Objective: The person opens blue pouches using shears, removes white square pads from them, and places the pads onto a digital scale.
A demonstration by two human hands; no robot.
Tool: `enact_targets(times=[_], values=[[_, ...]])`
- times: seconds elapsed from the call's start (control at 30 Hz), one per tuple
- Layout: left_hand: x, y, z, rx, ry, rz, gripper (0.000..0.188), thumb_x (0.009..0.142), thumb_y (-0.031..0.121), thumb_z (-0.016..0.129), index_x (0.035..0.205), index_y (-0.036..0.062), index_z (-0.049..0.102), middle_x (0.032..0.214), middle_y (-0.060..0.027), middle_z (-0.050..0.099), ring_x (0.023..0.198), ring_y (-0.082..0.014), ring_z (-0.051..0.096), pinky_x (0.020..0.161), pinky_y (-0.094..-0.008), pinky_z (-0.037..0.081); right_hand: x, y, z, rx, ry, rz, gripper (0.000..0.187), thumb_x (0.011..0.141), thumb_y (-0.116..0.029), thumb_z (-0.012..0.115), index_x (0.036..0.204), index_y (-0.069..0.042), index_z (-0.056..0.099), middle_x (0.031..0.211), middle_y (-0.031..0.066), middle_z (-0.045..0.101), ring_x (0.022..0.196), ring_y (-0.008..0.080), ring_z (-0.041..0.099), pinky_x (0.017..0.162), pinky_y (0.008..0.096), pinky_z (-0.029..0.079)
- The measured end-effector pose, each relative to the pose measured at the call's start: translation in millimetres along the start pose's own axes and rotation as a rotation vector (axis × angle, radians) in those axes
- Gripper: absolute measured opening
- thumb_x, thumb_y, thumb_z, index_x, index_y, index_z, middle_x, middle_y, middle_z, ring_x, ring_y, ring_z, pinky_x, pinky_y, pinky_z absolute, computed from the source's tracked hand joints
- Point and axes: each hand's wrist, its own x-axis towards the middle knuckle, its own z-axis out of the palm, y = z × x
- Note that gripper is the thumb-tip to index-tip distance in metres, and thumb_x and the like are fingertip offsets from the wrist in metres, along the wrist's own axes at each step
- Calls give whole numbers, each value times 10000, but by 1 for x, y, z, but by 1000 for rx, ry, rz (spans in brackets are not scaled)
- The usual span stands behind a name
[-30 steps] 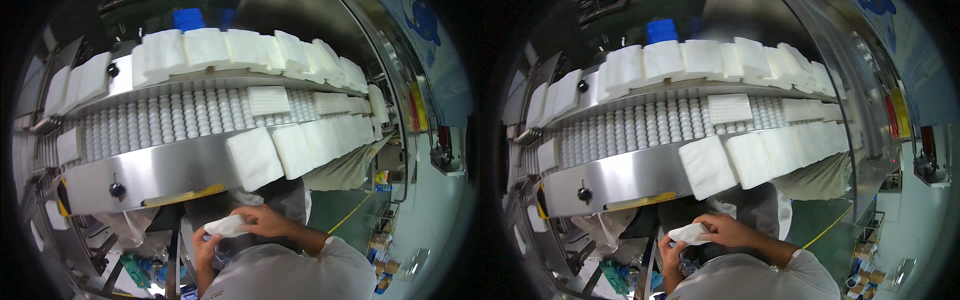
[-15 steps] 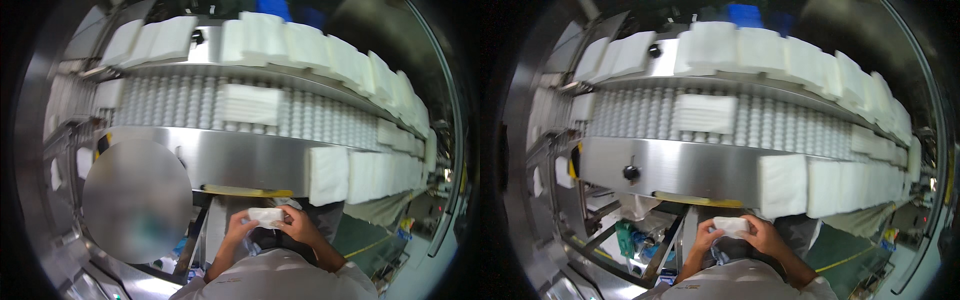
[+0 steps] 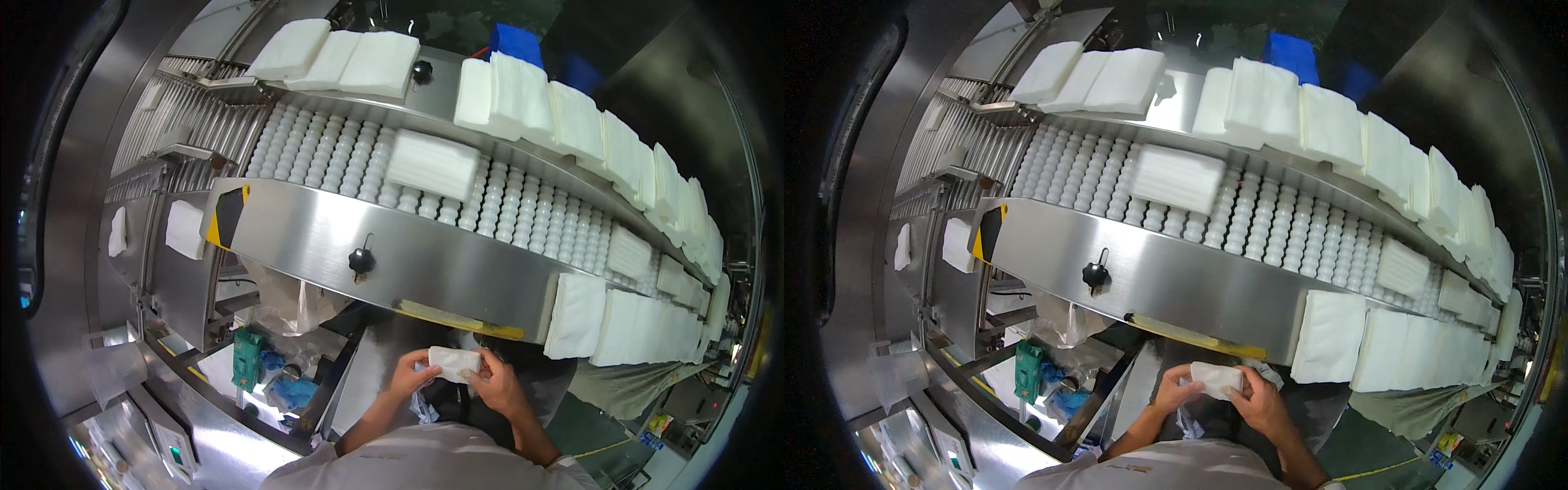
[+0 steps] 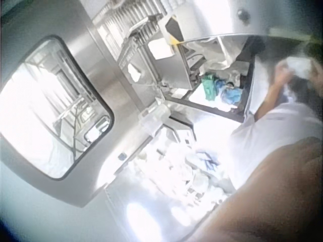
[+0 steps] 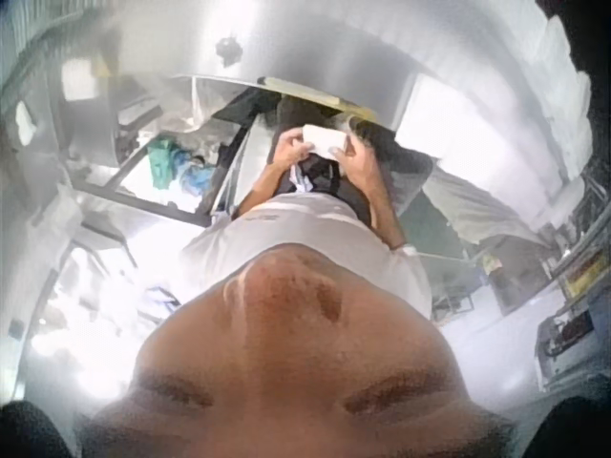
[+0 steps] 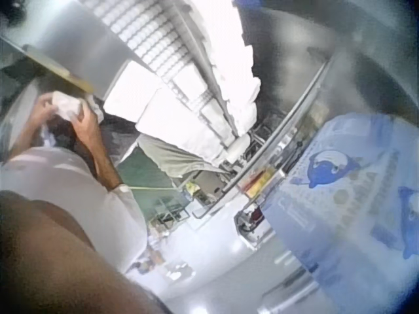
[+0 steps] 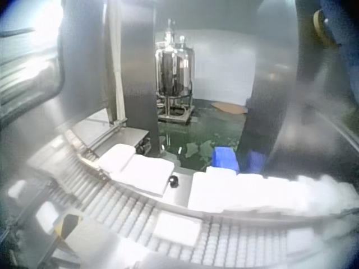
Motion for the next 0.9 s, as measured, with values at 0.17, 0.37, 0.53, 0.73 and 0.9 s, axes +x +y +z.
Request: enact_targets(times=[0.17, 0.37, 0.53, 0.73, 0.9], values=[[11, -8, 9, 85, -29, 41, 348, 907, 197, 815, 1204, 50, 708, 956, 6, 698, 734, -58, 601, 604, -207, 471, 7, 56, 11, 176, 45, -113, 397, 919, -158, 761, 1216, 55, 606, 1077, 198, 726, 1017, 202, 701, 877, 361, 546], [12, -20, 9, -36, -86, 49, 394, 929, 250, 800, 1251, 54, 686, 968, 13, 678, 698, -37, 563, 570, -199, 443, 7, 61, 10, 276, -16, -77, 338, 935, 18, 675, 1244, 79, 554, 1175, 159, 693, 1067, 188, 688, 925, 313, 549], [14, -16, 12, -94, -144, 39, 390, 930, 247, 796, 1246, 44, 691, 952, 16, 663, 690, -41, 554, 568, -208, 444, 2, 45, 7, 209, -13, -89, 332, 935, 12, 671, 1240, 75, 558, 1170, 158, 696, 1065, 184, 689, 925, 313, 552], [13, -8, 9, -79, -132, 63, 371, 924, 203, 799, 1251, 61, 697, 955, 18, 691, 669, -27, 534, 550, -201, 411, 5, 42, 13, 217, 3, -80, 340, 932, 7, 668, 1248, 73, 562, 1158, 147, 703, 1066, 182, 687, 924, 313, 549], [14, -5, 7, -82, -90, 49, 368, 919, 198, 803, 1240, 53, 698, 924, 6, 689, 655, -35, 531, 547, -211, 407, 14, 34, 14, 69, 8, -30, 347, 929, 7, 674, 1255, 64, 569, 1163, 131, 704, 1081, 169, 678, 932, 307, 539]])
